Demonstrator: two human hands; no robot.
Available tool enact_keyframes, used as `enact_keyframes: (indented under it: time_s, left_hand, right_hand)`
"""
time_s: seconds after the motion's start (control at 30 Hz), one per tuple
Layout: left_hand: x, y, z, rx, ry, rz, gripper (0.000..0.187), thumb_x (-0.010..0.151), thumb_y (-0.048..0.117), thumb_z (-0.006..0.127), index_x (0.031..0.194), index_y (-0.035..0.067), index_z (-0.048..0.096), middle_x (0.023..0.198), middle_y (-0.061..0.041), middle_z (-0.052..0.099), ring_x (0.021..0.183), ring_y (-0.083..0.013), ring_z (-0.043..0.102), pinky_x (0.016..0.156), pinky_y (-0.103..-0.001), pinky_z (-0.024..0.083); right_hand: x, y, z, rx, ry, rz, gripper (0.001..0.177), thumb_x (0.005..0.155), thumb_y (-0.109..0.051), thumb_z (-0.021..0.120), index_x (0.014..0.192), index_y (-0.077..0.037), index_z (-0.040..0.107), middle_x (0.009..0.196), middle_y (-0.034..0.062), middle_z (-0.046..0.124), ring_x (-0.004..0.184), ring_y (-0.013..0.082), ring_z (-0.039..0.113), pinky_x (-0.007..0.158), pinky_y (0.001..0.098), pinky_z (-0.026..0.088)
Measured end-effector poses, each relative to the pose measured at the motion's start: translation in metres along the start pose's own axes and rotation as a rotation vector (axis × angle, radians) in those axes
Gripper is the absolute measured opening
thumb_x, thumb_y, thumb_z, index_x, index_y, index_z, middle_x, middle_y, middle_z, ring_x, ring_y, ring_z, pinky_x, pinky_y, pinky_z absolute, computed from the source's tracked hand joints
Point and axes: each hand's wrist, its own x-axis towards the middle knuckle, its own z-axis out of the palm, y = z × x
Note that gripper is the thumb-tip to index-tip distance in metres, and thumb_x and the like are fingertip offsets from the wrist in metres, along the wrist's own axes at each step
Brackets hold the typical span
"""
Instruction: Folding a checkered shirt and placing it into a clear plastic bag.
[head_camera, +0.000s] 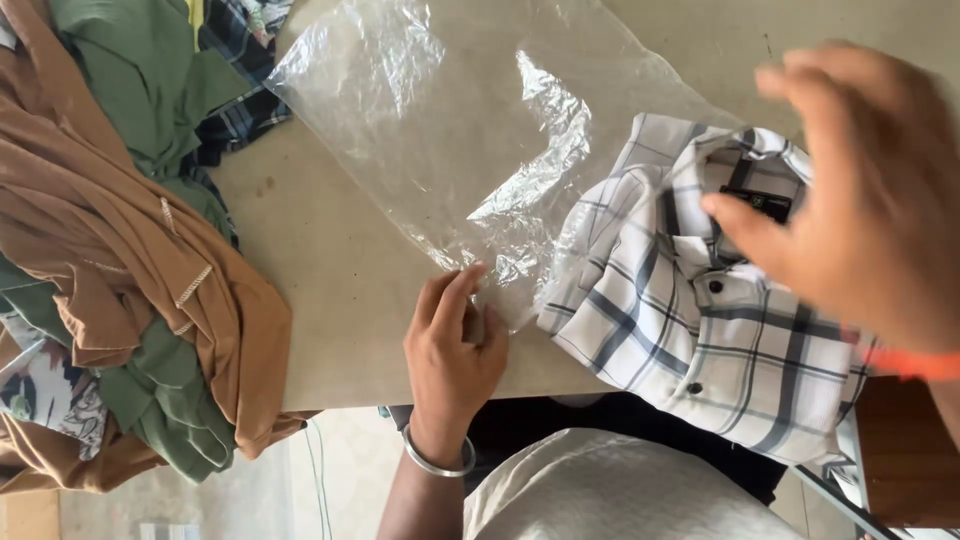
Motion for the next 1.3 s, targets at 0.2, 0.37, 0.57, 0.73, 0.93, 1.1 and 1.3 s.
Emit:
enact_keyframes:
  time_s: [0.2,0.37,0.57,0.73,0.93,1.1,1.3]
  left_hand:
    - [0.002,0.003,-0.003,-0.129,-0.083,0.035,0.038,0.085,0.0,0.073,0.122,0.004,0.068,0.11,-0.012,0.069,0.074,-0.0192,0.067,0.066,-0.031,0.057]
    - [-0.002,0.006,-0.001,-0.035,-0.059,0.129,0.04,0.087,0.0,0.072,0.126,0.004,0.066,0.117,-0.013,0.067,0.084,-0.0246,0.07,0.071,-0.034,0.057]
    - [-0.001,0.004,-0.001,-0.058,-0.088,0.109,0.041,0.086,0.0,0.072,0.127,0.005,0.066,0.115,-0.013,0.067,0.078,-0.0245,0.068,0.069,-0.036,0.056]
    - [-0.001,0.007,-0.005,-0.092,-0.141,0.103,0.05,0.08,-0.003,0.072,0.129,0.005,0.066,0.117,-0.014,0.067,0.077,-0.0253,0.069,0.069,-0.036,0.057]
    - [-0.01,0.0,-0.003,-0.073,0.022,0.195,0.048,0.078,-0.004,0.072,0.126,0.002,0.066,0.113,-0.014,0.066,0.09,-0.029,0.071,0.076,-0.037,0.059]
    - [-0.014,0.0,-0.005,0.031,0.07,0.258,0.045,0.077,-0.004,0.075,0.121,0.006,0.072,0.106,-0.011,0.065,0.083,-0.0235,0.068,0.072,-0.036,0.057]
    - [-0.012,-0.001,-0.006,0.105,0.025,0.247,0.054,0.071,-0.002,0.074,0.124,0.006,0.072,0.104,-0.008,0.064,0.084,-0.024,0.066,0.072,-0.037,0.055]
  right_hand:
    - [-0.038,-0.068,0.01,0.174,-0.166,-0.161,0.054,0.088,-0.052,0.073,0.114,-0.005,0.068,0.115,0.0113,0.067,0.113,0.0281,0.062,0.097,0.0458,0.05]
    - [-0.037,-0.1,0.016,-0.154,-0.254,-0.099,0.084,0.069,-0.066,0.064,0.123,-0.002,0.068,0.115,0.0113,0.072,0.114,0.0258,0.063,0.101,0.0427,0.052]
    - [-0.031,-0.108,0.012,-0.271,-0.304,-0.217,0.033,0.083,-0.021,0.071,0.106,0.002,0.075,0.101,0.0094,0.074,0.088,0.0184,0.07,0.071,0.0289,0.055]
    - [-0.008,-0.11,0.008,-0.17,-0.261,-0.17,0.028,0.087,-0.017,0.067,0.105,0.003,0.076,0.09,0.0078,0.074,0.07,0.0162,0.068,0.058,0.0286,0.053]
    - [-0.002,-0.124,0.035,-0.223,-0.107,-0.254,0.021,0.087,-0.013,0.068,0.098,0.003,0.076,0.094,0.0131,0.075,0.075,0.0158,0.067,0.058,0.0251,0.05]
    - [-0.004,-0.137,0.055,-0.304,-0.338,-0.361,0.013,0.087,-0.009,0.068,0.08,0.001,0.072,0.078,0.0092,0.07,0.073,0.0185,0.067,0.056,0.0266,0.051]
    - [0.01,-0.133,0.051,-0.12,-0.128,-0.276,0.021,0.078,-0.016,0.068,0.087,0.002,0.072,0.106,0.0209,0.074,0.09,0.0233,0.071,0.068,0.0281,0.056]
